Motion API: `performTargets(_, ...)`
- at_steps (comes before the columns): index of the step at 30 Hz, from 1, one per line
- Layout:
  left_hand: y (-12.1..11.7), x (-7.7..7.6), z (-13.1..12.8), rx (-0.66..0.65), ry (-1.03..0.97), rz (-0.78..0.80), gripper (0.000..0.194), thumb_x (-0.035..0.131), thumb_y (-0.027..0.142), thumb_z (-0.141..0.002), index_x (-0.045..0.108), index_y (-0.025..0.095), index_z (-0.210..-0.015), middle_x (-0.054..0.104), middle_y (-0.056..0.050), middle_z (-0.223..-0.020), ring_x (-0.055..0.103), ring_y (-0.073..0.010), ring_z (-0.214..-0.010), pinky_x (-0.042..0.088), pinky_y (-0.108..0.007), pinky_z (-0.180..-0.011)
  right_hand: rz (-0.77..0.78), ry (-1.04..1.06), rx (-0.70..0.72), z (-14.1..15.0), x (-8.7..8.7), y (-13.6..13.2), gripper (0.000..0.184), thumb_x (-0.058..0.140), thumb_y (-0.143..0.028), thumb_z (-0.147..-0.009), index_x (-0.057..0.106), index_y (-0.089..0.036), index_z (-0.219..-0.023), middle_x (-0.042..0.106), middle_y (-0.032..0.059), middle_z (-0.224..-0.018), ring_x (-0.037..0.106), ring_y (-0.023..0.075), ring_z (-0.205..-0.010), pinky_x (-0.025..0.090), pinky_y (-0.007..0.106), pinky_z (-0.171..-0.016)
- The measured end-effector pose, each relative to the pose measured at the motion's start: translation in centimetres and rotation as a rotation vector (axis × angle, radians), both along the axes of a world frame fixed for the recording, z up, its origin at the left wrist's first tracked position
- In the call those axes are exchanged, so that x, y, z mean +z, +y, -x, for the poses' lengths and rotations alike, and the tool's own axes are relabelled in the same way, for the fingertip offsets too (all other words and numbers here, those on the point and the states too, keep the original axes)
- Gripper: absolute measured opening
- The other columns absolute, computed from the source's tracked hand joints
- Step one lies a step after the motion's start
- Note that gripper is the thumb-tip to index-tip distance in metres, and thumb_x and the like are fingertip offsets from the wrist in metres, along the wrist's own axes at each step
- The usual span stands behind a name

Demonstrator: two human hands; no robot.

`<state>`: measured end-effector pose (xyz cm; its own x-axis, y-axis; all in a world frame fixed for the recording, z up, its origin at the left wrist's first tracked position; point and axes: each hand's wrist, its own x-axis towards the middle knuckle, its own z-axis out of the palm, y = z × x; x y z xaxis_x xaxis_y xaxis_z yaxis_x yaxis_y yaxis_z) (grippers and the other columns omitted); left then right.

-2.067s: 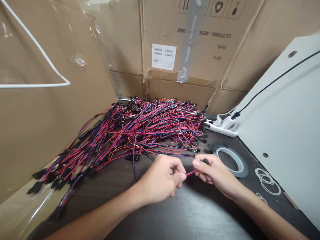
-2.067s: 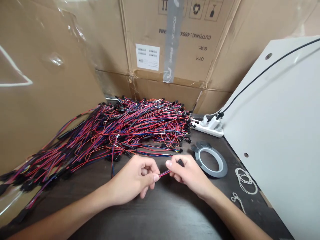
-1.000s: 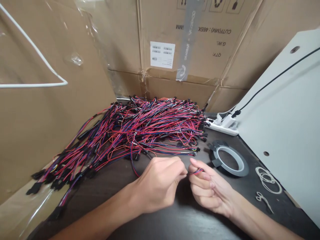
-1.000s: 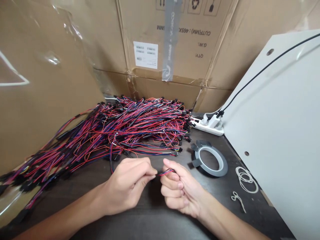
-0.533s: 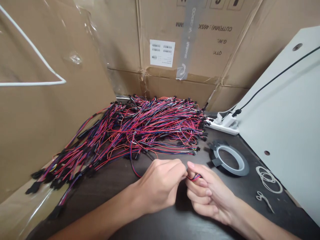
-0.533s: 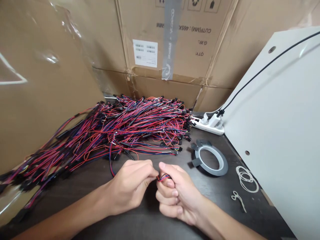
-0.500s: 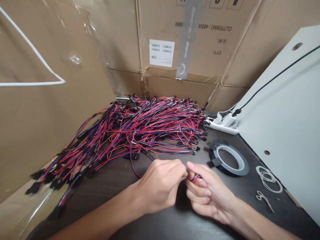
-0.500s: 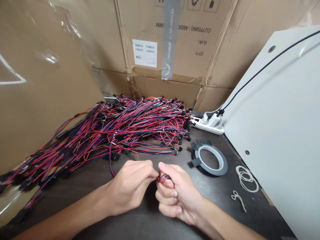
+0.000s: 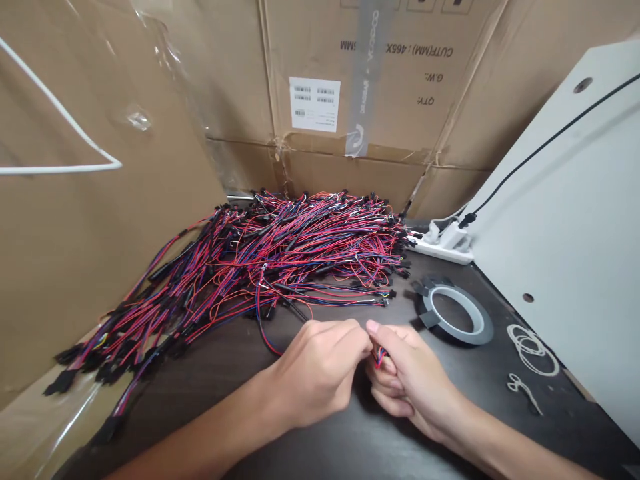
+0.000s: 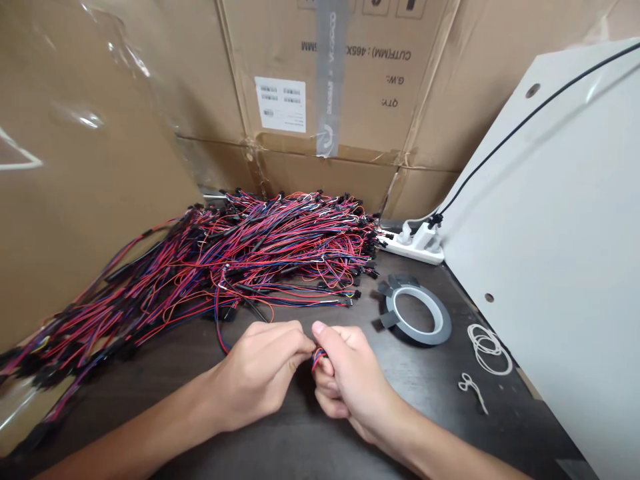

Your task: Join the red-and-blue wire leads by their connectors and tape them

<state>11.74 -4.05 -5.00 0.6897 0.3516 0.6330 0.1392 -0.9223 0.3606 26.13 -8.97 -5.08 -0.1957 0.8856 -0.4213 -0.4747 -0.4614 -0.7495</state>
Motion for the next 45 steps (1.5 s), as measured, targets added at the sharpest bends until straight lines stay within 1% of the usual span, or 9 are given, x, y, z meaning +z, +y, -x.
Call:
performTargets(12, -0.3, 0.2, -0.2, 0.013, 0.015, -0.026, 0.019, 0.041, -0.001, -0.083, 0.053, 0.012, -0.076, 0.052, -0.001, -0.063, 0.043, -0.0113, -0.054, 0.036, -0.024, -0.050, -0.064, -0.152, -0.046, 0.5, -1.1, -0.1, 0.059, 0.066, -0.063, -0.069, 0.032, -0.019, -0.051, 0.025, -0.0115, -0.038, 0.018, -0.0004, -0.029, 0.014, 0.012, -0.028)
performTargets(17, -0.1, 0.2, -0.1, -0.001, 0.020, 0.023, 0.017, 0.043, 0.000, -0.084, 0.054, 0.011, -0.077, 0.054, -0.002, -0.064, 0.046, -0.0111, -0.055, 0.036, -0.023, -0.050, -0.077, -0.175, -0.052, 0.0, -0.6, 0.2, 0.059, 0.065, -0.064, -0.069, 0.032, -0.019, -0.050, 0.024, -0.0118, -0.037, 0.016, 0.0000, -0.029, 0.012, 0.014, -0.028)
performTargets(20, 0.1, 0.4, 0.0, -0.003, 0.021, 0.143, 0.015, 0.045, 0.003, -0.085, 0.057, 0.011, -0.080, 0.057, -0.002, -0.068, 0.049, -0.0104, -0.058, 0.038, -0.022, -0.054, -0.152, -0.241, -0.039, -1.3, 0.3, 0.8, 0.057, 0.061, -0.064, -0.072, 0.033, -0.020, -0.049, 0.023, -0.0113, -0.036, 0.015, 0.0010, -0.029, 0.011, 0.016, -0.030)
performTargets(22, 0.2, 0.7, 0.0, 0.012, 0.033, 0.276, 0.014, 0.047, 0.006, -0.086, 0.058, 0.012, -0.079, 0.058, -0.001, -0.067, 0.050, -0.0097, -0.059, 0.038, -0.021, -0.055, -0.254, -0.373, -0.016, -2.5, 0.8, 1.3, 0.056, 0.057, -0.064, -0.076, 0.035, -0.019, -0.050, 0.024, -0.0103, -0.037, 0.017, 0.0021, -0.031, 0.012, 0.017, -0.032)
performTargets(27, 0.5, 1.5, -0.2, 0.088, 0.079, 0.815, 0.014, 0.054, 0.013, -0.080, 0.056, 0.014, -0.066, 0.054, 0.003, -0.055, 0.047, -0.0086, -0.051, 0.035, -0.020, -0.051, -0.601, -0.930, 0.095, -5.1, 1.6, 2.4, 0.052, 0.046, -0.048, -0.086, 0.026, -0.019, -0.047, 0.022, -0.0060, -0.045, 0.019, 0.0052, -0.041, 0.014, 0.022, -0.040)
performTargets(30, 0.8, 1.8, -0.2, 0.058, 0.084, 1.080, 0.013, 0.055, 0.020, -0.078, 0.055, 0.014, -0.066, 0.055, 0.002, -0.053, 0.048, -0.0093, -0.049, 0.036, -0.021, -0.050, -0.745, -1.156, 0.131, -5.7, 1.9, 2.8, 0.048, 0.044, -0.039, -0.086, 0.020, -0.019, -0.049, 0.018, -0.0045, -0.049, 0.017, 0.0066, -0.045, 0.014, 0.025, -0.043)
performTargets(32, 0.9, 2.0, -0.2, 0.049, 0.078, 1.140, 0.013, 0.056, 0.023, -0.076, 0.055, 0.014, -0.066, 0.055, 0.002, -0.052, 0.045, -0.0087, -0.048, 0.034, -0.020, -0.049, -0.785, -1.230, 0.141, -5.9, 2.0, 3.0, 0.046, 0.042, -0.037, -0.086, 0.019, -0.019, -0.050, 0.016, -0.0038, -0.051, 0.016, 0.0071, -0.046, 0.014, 0.026, -0.044)
performTargets(40, 1.1, 1.8, -0.4, 0.115, 0.046, 1.188, 0.013, 0.058, 0.023, -0.074, 0.057, 0.014, -0.065, 0.053, 0.004, -0.047, 0.036, -0.0063, -0.041, 0.029, -0.019, -0.046, -0.926, -1.431, 0.111, -6.0, 2.3, 3.0, 0.048, 0.043, -0.035, -0.087, 0.022, -0.018, -0.047, 0.018, -0.0038, -0.047, 0.018, 0.0077, -0.043, 0.017, 0.028, -0.046)
performTargets(45, 1.1, 1.8, -0.4, 0.140, 0.068, 1.134, 0.013, 0.056, 0.022, -0.075, 0.057, 0.014, -0.065, 0.053, 0.004, -0.048, 0.038, -0.0066, -0.043, 0.030, -0.019, -0.047, -0.958, -1.443, 0.078, -5.8, 2.1, 2.8, 0.047, 0.041, -0.033, -0.090, 0.025, -0.018, -0.048, 0.022, -0.0042, -0.047, 0.021, 0.0075, -0.042, 0.019, 0.027, -0.047)
